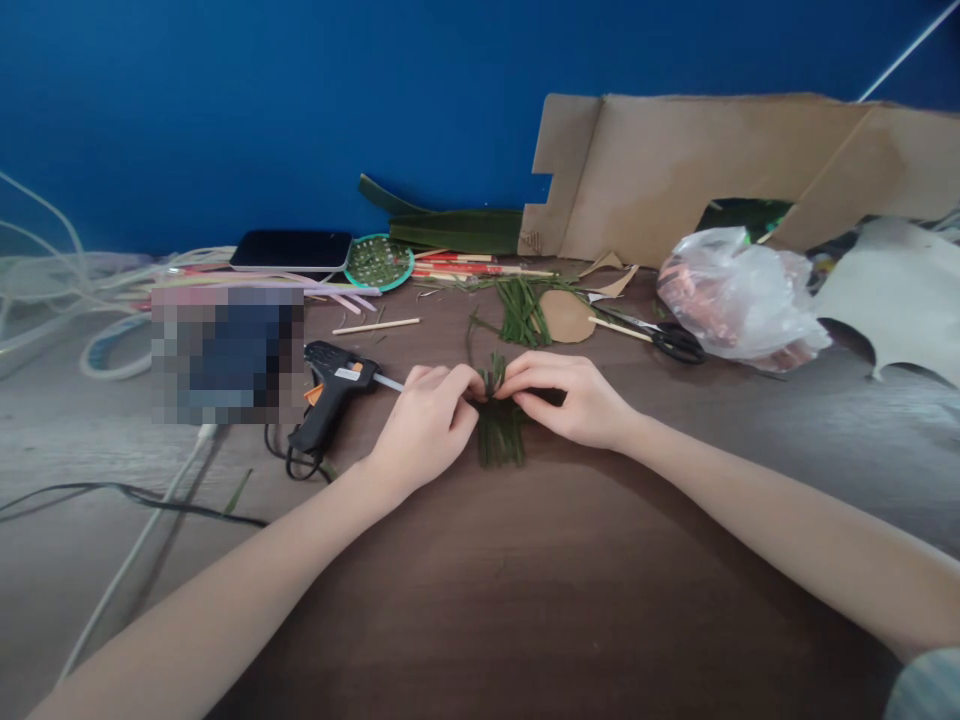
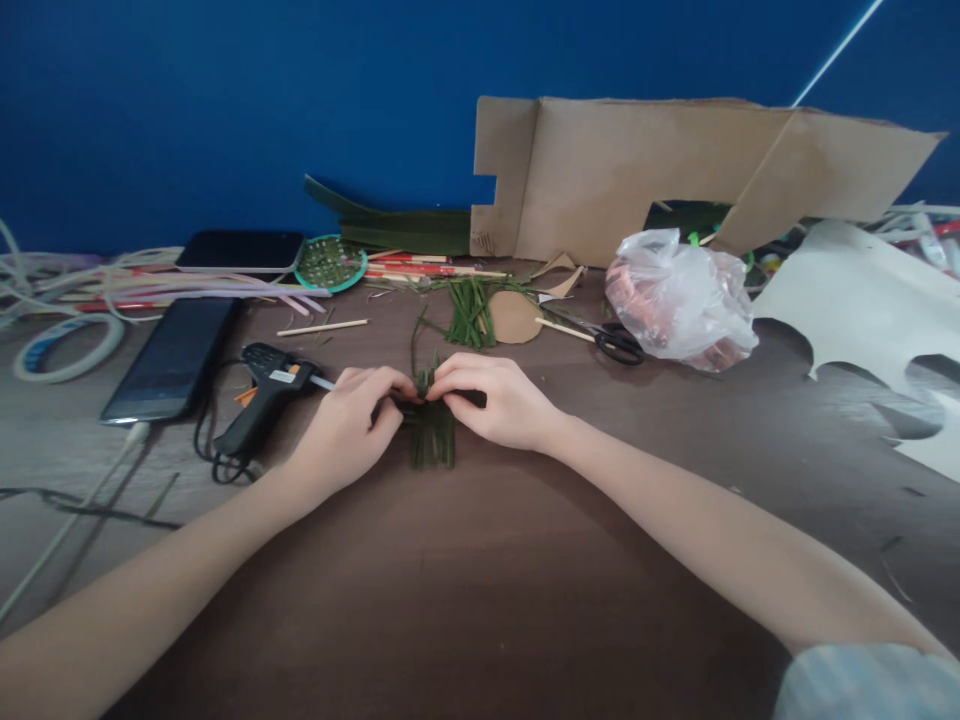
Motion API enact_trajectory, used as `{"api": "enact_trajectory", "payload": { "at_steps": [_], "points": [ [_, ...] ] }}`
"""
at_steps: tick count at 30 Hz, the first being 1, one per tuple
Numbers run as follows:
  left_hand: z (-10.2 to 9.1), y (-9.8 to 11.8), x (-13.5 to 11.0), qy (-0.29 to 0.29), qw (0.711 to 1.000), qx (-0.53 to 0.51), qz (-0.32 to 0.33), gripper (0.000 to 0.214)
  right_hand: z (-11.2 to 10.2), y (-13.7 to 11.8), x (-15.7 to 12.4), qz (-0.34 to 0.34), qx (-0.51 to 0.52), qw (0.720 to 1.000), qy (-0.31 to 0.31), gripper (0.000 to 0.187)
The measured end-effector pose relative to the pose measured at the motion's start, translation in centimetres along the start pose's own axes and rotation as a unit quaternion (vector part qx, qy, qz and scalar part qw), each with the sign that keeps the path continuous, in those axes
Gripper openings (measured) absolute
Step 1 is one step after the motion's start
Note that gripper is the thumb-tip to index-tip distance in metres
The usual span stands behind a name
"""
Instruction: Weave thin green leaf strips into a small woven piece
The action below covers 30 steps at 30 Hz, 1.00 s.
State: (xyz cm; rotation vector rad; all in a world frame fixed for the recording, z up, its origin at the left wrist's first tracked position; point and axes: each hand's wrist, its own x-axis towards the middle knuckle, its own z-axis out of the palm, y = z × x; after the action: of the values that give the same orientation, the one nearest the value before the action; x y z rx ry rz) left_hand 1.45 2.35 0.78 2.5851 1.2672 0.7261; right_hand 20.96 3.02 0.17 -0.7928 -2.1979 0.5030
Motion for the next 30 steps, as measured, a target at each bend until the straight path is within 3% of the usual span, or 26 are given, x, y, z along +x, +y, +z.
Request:
{"api": "enact_trajectory", "payload": {
  "at_steps": [11, 17, 22, 26, 30],
  "points": [
    [0.07, -0.03, -0.03, -0.012, 1.0, 0.01, 0.018, 0.022, -0.19, -0.16, -0.11, -0.016, 0.02, 1.0, -0.017, 0.021],
    [0.11, 0.09, -0.12, -0.002, 0.999, -0.005, 0.031, 0.038, -0.3, -0.12, -0.14, -0.013, 0.025, 0.999, -0.017, 0.021],
    [0.18, 0.05, -0.06, -0.002, 1.0, -0.001, 0.014, 0.026, -0.22, 0.05, 0.11, -0.034, -0.011, 0.999, 0.002, 0.022],
    [0.15, 0.05, -0.07, -0.006, 1.0, -0.018, 0.003, 0.023, 0.1, 0.25, 0.1, -0.009, -0.036, 0.999, 0.024, 0.026],
    [0.06, 0.1, -0.14, 0.01, 1.0, -0.025, 0.003, 0.024, 0.31, 0.27, -0.22, 0.065, -0.03, 0.997, 0.027, 0.024]
  ]
}}
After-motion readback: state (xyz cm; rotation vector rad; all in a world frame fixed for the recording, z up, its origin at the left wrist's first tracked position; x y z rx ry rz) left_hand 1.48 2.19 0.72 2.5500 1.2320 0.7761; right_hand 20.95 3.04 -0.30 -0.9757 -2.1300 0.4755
